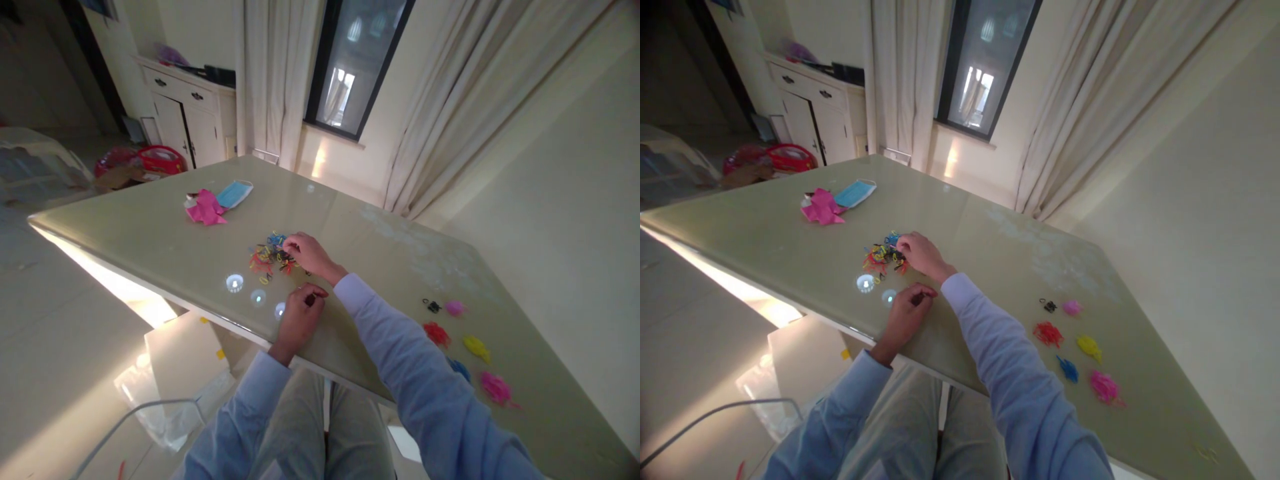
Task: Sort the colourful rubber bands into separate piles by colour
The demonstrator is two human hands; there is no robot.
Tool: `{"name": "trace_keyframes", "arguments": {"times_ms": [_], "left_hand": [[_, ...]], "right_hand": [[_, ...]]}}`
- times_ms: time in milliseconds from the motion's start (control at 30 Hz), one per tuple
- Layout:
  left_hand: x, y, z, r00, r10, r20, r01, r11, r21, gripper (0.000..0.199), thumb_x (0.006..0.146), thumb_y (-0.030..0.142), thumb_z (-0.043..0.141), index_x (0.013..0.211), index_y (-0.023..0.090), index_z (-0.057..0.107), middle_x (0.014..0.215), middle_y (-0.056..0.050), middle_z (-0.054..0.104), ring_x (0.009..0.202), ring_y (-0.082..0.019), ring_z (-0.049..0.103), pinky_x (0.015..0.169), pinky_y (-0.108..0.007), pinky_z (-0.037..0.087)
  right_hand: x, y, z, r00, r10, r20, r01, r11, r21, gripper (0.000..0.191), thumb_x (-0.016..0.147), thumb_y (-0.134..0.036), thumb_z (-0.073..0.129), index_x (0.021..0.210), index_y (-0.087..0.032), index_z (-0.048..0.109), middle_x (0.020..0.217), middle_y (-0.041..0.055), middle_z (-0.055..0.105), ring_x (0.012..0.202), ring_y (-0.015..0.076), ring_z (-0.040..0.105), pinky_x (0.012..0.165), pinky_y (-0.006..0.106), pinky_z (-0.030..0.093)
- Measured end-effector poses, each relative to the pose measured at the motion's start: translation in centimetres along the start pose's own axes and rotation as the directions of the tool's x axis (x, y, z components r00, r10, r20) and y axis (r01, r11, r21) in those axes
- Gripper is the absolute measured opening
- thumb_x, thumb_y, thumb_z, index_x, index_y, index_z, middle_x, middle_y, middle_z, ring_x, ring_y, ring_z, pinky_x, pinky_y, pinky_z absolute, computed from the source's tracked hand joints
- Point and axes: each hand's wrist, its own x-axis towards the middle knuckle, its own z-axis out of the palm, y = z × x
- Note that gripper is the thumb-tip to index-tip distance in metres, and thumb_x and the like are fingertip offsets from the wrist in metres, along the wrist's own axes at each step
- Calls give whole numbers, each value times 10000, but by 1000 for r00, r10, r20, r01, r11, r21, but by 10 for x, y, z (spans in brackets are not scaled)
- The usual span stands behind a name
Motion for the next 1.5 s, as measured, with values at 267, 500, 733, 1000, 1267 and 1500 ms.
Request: {"name": "trace_keyframes", "arguments": {"times_ms": [267, 500, 733, 1000, 1267, 1500], "left_hand": [[-2, -6, -2, 999, 40, -32, -41, 999, -35, 170, 728, 184, 528, 762, 181, 694, 725, -16, 680, 642, -134, 584, 620, -247, 444], [-4, -4, -10, 998, -57, 7, 57, 996, -62, 236, 716, 360, 581, 811, 178, 696, 706, -21, 688, 612, -158, 618, 600, -269, 479], [-7, 11, -17, 977, -207, -48, 209, 977, 44, 362, 648, 457, 609, 868, 184, 698, 673, -9, 701, 649, -189, 660, 651, -285, 514], [-5, 20, -16, 960, -259, -110, 277, 939, 204, 429, 581, 482, 602, 880, 194, 713, 701, -10, 711, 711, -210, 672, 738, -317, 521], [0, 19, -9, 954, -280, -106, 296, 831, 470, 417, 659, 459, 524, 933, 211, 718, 762, -24, 714, 814, -232, 658, 753, -318, 484], [2, 1, -9, 981, -189, -47, 170, 715, 678, 410, 778, 502, 469, 977, 236, 708, 928, -53, 701, 801, -236, 637, 672, -316, 445]], "right_hand": [[-73, -11, -31, 942, 332, -49, -170, 599, 783, 219, 816, -375, 667, 907, -175, 675, 721, -24, 619, 534, 84, 482, 515, 220, 372], [-162, -31, -76, 837, 546, -33, -82, 185, 979, 241, 713, -360, 791, 853, -194, 685, 650, -58, 516, 504, 55, 402, 466, 211, 267], [-235, -27, -97, 727, 683, -65, 100, -11, 995, 172, 710, -248, 811, 819, -197, 689, 697, -49, 534, 521, 45, 395, 488, 192, 317], [-277, -18, -108, 687, 720, -96, 255, -116, 960, 169, 718, -207, 813, 819, -191, 679, 757, -40, 554, 528, 33, 389, 475, 165, 323], [-299, -9, -112, 641, 762, -92, 287, -127, 949, 163, 723, -195, 802, 809, -193, 663, 738, -44, 538, 524, 38, 369, 454, 158, 323], [-360, 8, -113, 454, 879, -145, 280, 14, 960, 211, 675, -254, 841, 787, -195, 672, 681, -47, 543, 511, 44, 376, 436, 158, 301]]}}
